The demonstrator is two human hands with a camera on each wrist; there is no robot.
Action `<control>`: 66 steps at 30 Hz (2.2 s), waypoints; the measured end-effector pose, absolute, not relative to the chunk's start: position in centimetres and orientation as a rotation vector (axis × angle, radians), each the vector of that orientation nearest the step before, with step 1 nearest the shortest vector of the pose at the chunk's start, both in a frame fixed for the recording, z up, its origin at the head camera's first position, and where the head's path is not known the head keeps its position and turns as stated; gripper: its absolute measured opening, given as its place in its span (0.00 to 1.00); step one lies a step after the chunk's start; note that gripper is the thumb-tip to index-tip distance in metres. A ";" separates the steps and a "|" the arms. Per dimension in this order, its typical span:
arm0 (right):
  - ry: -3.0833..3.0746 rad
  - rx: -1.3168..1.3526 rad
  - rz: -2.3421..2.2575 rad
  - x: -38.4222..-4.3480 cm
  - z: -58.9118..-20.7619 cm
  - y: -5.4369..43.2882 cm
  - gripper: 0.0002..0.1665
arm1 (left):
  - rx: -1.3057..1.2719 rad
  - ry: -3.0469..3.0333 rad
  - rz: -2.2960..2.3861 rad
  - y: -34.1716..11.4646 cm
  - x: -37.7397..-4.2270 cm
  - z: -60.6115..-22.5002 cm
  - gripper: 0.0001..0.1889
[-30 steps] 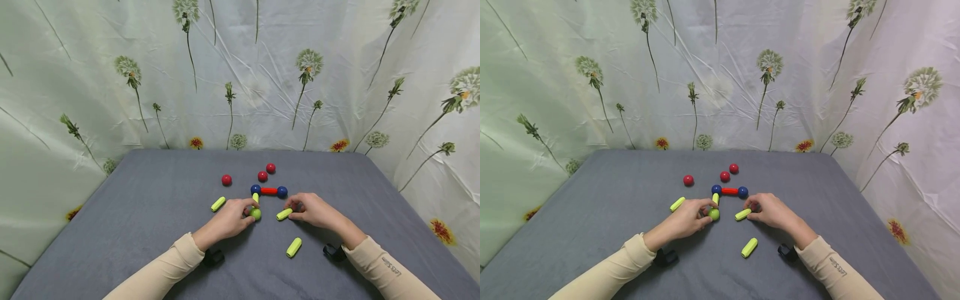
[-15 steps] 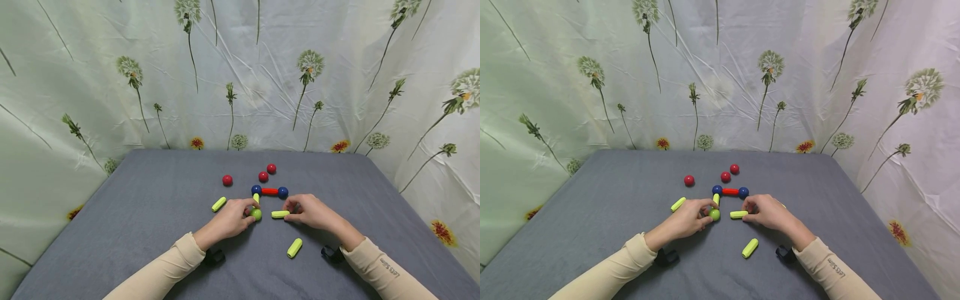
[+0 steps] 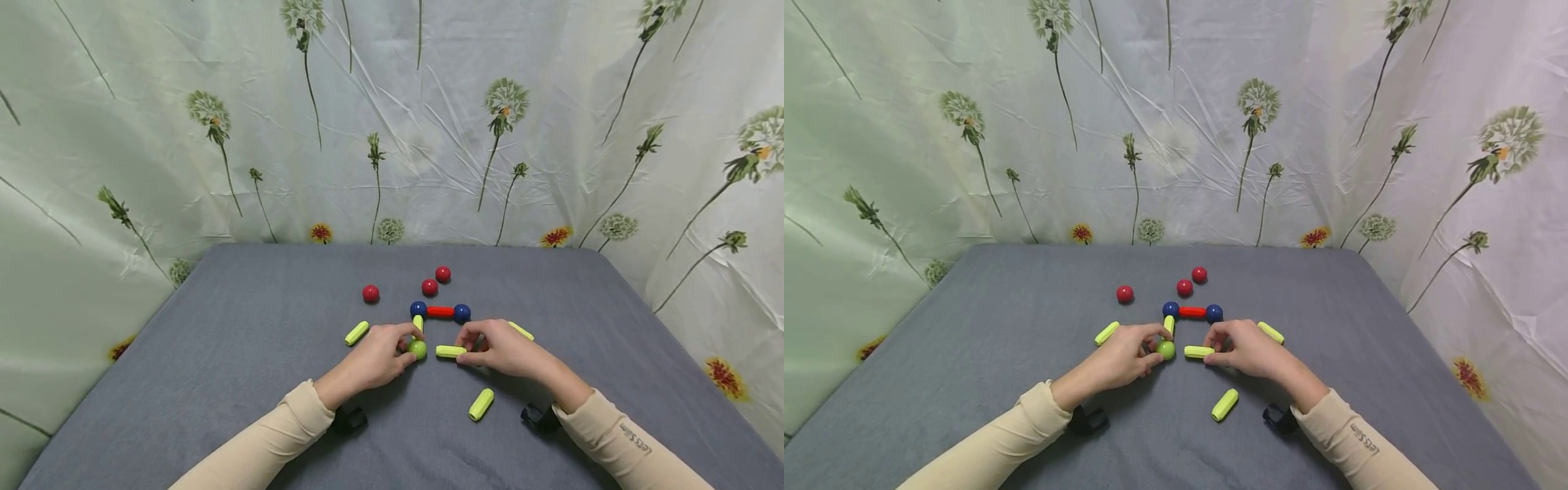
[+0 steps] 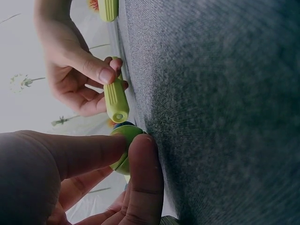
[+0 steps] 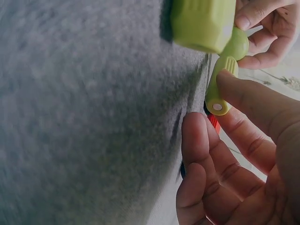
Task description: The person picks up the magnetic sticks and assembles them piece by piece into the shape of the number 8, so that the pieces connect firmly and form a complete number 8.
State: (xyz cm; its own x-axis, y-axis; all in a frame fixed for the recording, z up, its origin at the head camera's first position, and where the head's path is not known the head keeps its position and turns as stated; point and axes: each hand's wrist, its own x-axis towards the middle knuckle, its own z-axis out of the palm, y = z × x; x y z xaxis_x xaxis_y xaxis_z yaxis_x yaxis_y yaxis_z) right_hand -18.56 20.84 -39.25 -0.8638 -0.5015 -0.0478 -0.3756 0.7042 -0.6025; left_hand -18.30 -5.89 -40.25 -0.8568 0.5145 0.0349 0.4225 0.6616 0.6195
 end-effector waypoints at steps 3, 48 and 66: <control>2.685 -0.704 -0.903 -18.6 -39.4 20.7 0.09 | 0.778 2.730 0.969 -5.9 -18.3 -40.3 0.14; 2.643 -0.706 -0.936 -19.2 -39.7 19.6 0.11 | 0.785 2.797 0.947 -5.8 -18.2 -40.4 0.13; 2.595 -0.661 -1.000 -21.4 -37.9 20.5 0.12 | 0.770 2.802 0.928 -5.8 -18.4 -40.3 0.13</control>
State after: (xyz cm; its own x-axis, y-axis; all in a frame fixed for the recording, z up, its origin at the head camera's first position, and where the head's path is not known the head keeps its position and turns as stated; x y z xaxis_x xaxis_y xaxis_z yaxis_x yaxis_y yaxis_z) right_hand -21.41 20.55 -37.90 -0.8553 -0.5092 -0.0954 -0.3135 0.6554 -0.6871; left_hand -18.37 -5.79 -40.35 -0.8689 0.4901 0.0700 0.4349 0.6882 0.5807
